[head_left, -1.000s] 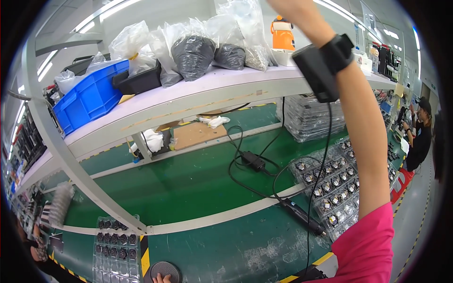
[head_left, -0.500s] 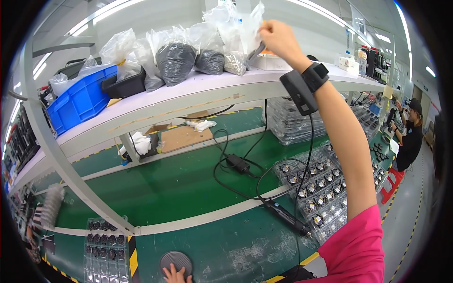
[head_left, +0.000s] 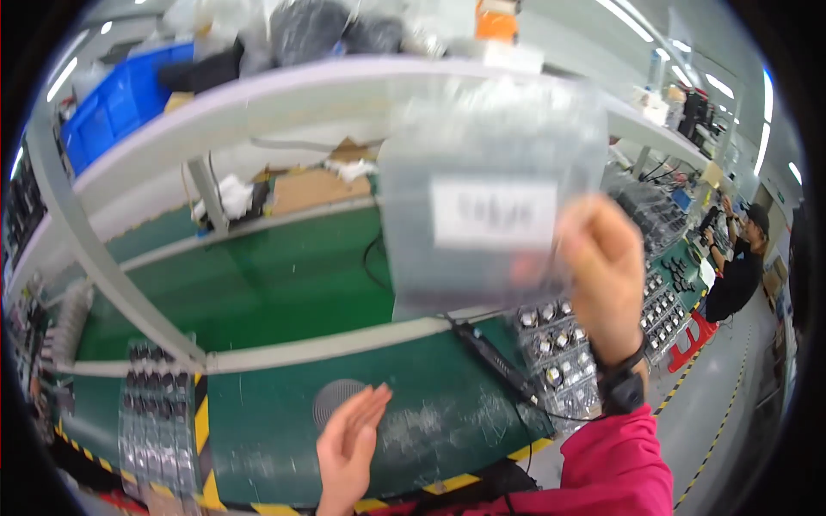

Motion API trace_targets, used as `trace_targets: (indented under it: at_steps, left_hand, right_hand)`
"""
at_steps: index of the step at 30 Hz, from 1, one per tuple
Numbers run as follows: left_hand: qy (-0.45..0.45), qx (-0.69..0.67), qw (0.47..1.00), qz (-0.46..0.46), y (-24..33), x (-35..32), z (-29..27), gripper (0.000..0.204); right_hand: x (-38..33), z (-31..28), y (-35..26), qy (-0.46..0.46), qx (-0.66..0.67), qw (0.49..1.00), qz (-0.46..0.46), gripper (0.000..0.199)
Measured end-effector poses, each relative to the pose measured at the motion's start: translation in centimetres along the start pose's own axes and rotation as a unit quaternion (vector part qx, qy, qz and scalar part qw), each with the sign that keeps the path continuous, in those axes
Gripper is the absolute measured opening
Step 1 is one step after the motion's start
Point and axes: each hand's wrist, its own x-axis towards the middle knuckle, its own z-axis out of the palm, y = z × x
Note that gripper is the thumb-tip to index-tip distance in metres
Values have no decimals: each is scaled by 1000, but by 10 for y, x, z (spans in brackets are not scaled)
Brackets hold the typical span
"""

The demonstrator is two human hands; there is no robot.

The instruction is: The person uses a heat gun on smart watch cases, moves them into a tray, and pours screws from a bag into a dish. They then place smart watch internals into the cases and arrange the assembled watches back into the tray.

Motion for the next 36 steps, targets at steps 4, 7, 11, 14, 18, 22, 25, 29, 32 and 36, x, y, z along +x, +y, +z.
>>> trace_targets:
  at_steps: [4,7,11,14,18,22,25,29,32,36]
  left_hand:
    - [-49,-132,990,-11,13,1,12,39]
    - [-23,-115,993,-18,12,-8,13,43]
    - [-21,-123,992,-14,8,-20,-1,41]
    - [31,-139,990,-15,7,-22,0,36]
    - [107,-332,934,-76,-3,-10,1,32]
    - [-11,-682,709,-180,-26,0,-13,23]
    - [-91,-735,633,-227,-34,3,-18,20]
    - [-177,-722,634,-213,-41,5,-23,24]
    - [-144,-703,647,-257,-41,5,-24,28]
    - [-161,-702,644,-260,-45,9,-20,32]
  right_hand:
    - [-60,27,47,-49,152,982,104,10]
    - [-67,38,61,-94,165,971,147,11]
    - [-68,40,66,-159,106,966,175,14]
    - [-67,43,64,-212,119,947,210,18]
    - [-73,65,51,-283,102,944,135,25]
    - [-86,78,68,-354,145,923,-28,31]
    - [-84,72,72,-332,19,943,13,30]
    - [-82,71,82,-327,-11,944,42,28]
    - [-83,70,89,-319,-11,947,48,26]
    - [-85,67,93,-310,-11,949,57,25]
